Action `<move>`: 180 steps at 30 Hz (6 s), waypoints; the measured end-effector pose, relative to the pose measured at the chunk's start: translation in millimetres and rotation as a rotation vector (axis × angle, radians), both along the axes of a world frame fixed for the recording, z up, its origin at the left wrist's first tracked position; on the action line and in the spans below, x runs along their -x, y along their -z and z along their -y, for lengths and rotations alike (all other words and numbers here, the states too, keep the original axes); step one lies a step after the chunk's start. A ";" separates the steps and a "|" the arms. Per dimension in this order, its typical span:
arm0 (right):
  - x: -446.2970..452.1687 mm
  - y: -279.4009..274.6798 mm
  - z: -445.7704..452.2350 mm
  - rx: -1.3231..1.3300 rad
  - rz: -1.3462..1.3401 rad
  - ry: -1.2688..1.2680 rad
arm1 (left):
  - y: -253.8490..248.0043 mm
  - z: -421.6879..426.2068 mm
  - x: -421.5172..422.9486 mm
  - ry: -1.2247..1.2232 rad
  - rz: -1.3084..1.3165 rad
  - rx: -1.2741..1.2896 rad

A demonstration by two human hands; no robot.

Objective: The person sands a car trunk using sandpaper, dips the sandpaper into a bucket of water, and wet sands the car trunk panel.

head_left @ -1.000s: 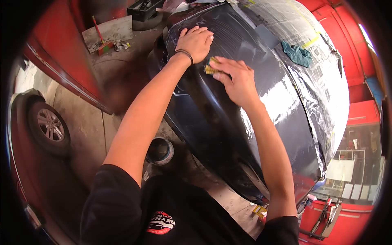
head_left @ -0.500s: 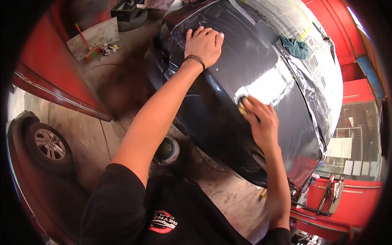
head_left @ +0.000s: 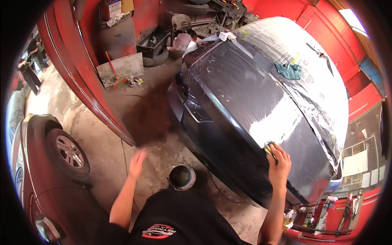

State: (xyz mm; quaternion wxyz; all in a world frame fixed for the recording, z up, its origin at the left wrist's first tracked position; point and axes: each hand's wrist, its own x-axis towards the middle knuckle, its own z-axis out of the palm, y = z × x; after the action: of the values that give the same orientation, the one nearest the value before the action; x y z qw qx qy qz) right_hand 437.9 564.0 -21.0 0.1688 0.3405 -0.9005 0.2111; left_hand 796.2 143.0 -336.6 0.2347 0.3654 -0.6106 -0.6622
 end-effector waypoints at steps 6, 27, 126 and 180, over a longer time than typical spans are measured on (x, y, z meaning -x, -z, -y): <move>-48.5 5.1 13.1 0.509 0.307 -0.088 | 23.0 -151.4 -237.1 -0.388 0.518 -0.501; -108.6 82.6 156.1 1.218 1.781 -0.510 | -221.1 -98.3 183.5 0.772 -0.751 -0.715; 61.8 26.2 182.3 0.233 -0.195 1.253 | -330.7 125.1 715.8 1.093 -1.019 1.623; 349.3 -41.4 425.9 -0.474 -0.132 1.062 | -260.7 217.0 648.5 1.134 -1.083 1.268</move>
State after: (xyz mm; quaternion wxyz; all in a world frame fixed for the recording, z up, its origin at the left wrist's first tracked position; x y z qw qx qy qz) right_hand 88.6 138.1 20.4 0.2264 -0.1165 -0.9581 -0.1311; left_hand 147.7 -74.0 -75.9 0.2821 -0.5214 -0.7450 -0.3059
